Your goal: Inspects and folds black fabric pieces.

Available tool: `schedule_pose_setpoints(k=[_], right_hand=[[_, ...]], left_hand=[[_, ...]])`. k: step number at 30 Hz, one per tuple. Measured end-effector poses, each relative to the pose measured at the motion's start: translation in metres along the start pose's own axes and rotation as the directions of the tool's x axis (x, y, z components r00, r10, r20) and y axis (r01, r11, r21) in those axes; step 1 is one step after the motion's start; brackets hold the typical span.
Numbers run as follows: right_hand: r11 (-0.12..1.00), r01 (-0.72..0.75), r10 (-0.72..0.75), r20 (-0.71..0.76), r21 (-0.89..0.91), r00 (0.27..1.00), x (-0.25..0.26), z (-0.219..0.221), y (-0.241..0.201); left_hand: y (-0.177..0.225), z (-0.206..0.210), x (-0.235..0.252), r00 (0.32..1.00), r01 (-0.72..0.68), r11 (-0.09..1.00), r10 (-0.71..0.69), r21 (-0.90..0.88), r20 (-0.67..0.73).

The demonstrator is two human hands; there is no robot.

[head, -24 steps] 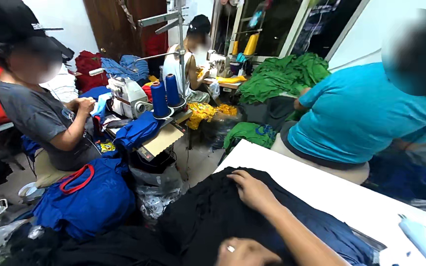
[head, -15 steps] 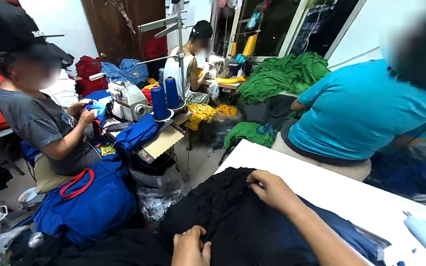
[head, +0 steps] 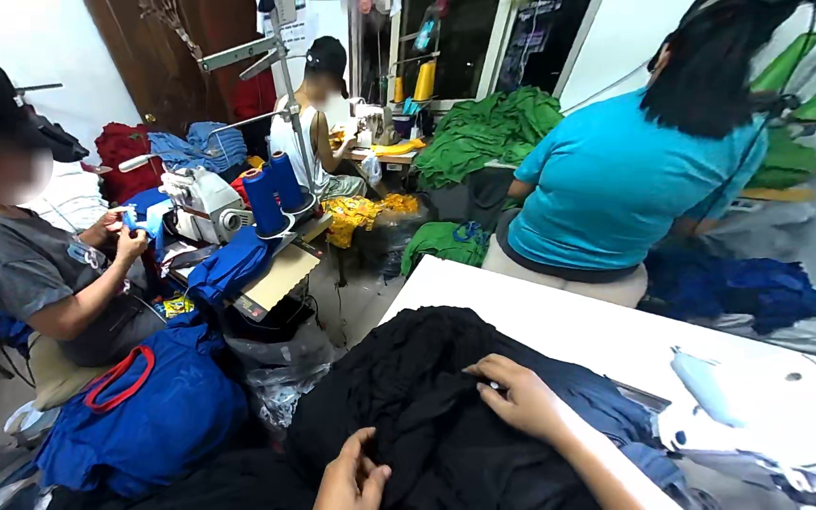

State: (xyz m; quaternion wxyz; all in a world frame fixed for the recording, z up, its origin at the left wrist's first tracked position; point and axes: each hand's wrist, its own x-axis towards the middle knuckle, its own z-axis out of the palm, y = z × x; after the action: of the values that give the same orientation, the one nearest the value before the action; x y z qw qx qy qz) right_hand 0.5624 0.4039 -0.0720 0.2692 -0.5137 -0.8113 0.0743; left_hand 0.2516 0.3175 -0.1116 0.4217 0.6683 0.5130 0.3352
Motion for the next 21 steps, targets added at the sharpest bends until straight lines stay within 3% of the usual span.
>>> schedule_pose_setpoints(k=[2, 5, 7, 10, 13, 15, 19, 21], right_hand=[[0.997, 0.074, -0.072, -0.069, 0.029, 0.995, -0.003, 0.022, 0.039], [1.000, -0.009, 0.009, -0.029, 0.027, 1.000, -0.003, 0.022, 0.036], [0.999, -0.030, 0.033, -0.078, 0.038, 0.996, -0.004, 0.018, 0.032], [0.990, -0.097, 0.112, -0.152, 0.101, 0.982, -0.009, 0.009, 0.030], [0.976, -0.161, 0.184, -0.164, 0.148, 0.969, -0.014, 0.001, 0.028], [0.966, -0.202, 0.227, -0.155, 0.162, 0.962, -0.016, 0.000, 0.027], [0.942, -0.276, 0.302, -0.122, 0.189, 0.946, -0.021, 0.005, 0.031], [0.943, -0.268, 0.290, -0.092, 0.196, 0.953, -0.021, 0.004, 0.033]], left_hand=[[0.003, 0.004, 0.003, 0.994, 0.042, 0.996, -0.049, 0.075, 0.093], [0.010, 0.013, 0.008, 0.994, -0.004, 0.979, -0.018, 0.205, 0.106], [0.007, 0.019, 0.010, 0.993, -0.105, 0.975, 0.093, 0.198, 0.071], [0.006, 0.019, 0.009, 0.953, -0.278, 0.952, 0.256, 0.126, 0.162], [0.010, 0.017, 0.005, 0.930, -0.309, 0.949, 0.290, 0.055, 0.224], [0.014, 0.013, 0.003, 0.947, -0.273, 0.959, 0.255, 0.070, 0.198], [0.030, 0.012, -0.008, 0.992, -0.124, 0.946, 0.123, 0.300, 0.024], [0.034, 0.016, -0.014, 0.982, -0.143, 0.911, 0.180, 0.387, -0.060]])
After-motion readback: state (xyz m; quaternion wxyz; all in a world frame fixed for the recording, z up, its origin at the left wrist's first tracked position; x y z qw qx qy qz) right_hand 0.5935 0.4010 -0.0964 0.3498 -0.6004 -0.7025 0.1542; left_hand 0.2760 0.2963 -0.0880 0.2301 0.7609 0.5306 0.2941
